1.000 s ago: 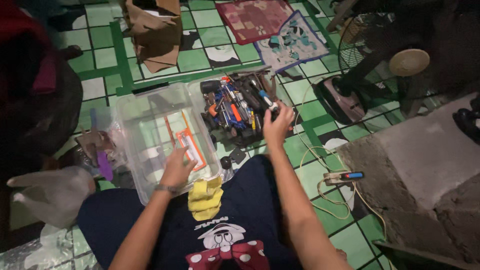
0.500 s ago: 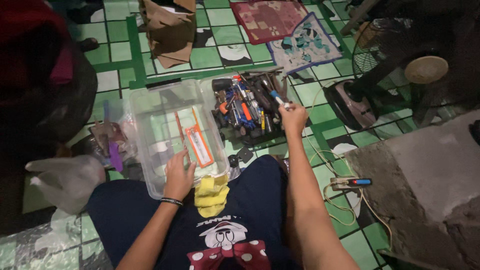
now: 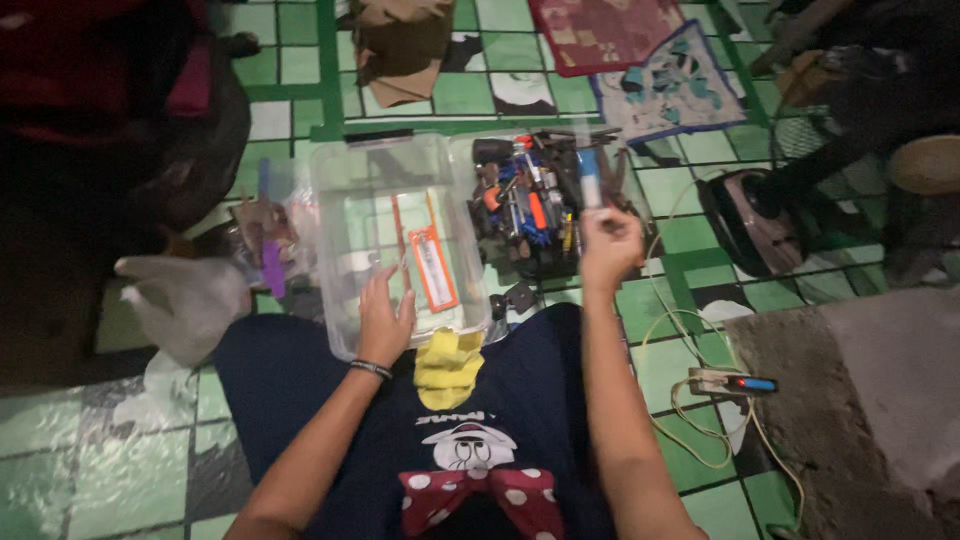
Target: The person sits on a tiled floor and sorts tools and small parts from a clear plastic bin into a black toolbox. They handle pliers, screwdrivers, and small hardware, placing items into the toolbox and occasionally using a plastic bag to group small pieces.
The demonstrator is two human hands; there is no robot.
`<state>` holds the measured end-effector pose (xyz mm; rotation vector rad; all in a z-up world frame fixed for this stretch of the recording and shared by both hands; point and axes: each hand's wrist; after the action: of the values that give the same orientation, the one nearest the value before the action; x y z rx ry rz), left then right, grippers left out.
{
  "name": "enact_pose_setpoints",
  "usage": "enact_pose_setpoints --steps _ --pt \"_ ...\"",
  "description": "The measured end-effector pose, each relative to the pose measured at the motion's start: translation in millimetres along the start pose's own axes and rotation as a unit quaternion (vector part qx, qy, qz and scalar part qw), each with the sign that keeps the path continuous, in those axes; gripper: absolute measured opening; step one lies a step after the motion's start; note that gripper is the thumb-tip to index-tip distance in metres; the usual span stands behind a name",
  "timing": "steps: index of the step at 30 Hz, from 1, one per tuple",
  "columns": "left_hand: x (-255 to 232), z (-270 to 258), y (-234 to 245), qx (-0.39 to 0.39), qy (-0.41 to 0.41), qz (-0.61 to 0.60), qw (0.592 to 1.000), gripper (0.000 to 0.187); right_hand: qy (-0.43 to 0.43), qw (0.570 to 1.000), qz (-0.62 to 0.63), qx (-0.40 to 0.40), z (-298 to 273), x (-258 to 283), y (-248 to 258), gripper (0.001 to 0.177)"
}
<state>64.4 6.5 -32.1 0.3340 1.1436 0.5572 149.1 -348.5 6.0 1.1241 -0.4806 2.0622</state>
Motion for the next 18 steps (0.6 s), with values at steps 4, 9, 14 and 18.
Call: enact_pose_setpoints --steps 4,9,14,18 --pt "2.5 7.4 17.6 -0.005 -0.047 0.040 0.998 0.055 -0.021 0.979 -0.087 0.185 -79.4 54.2 -41.8 0.031" --pt "9.6 7.5 41.4 -0.004 -0.061 0.214 0.975 0.061 0.080 0.927 -0.091 0.354 -146.9 70.0 -97.1 0.034" --pt "16.0 4.4 37.5 -0.021 -0.014 0.277 0.960 0.067 0.015 0.923 -0.117 0.365 -188.1 37.5 -152.6 0.042" --pt "18.1 5.9 37.3 -0.012 -0.014 0.294 0.956 0.069 -0.104 0.889 -0.127 0.429 -217.1 11.7 -179.5 0.037"
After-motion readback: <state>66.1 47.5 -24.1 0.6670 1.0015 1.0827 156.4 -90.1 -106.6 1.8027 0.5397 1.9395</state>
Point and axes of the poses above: each hand's wrist, its own z-axis towards the middle knuckle, its own y-axis out of the back of the hand, x = y × z, and after that the axes turned 2 degrees about -y, right-handed
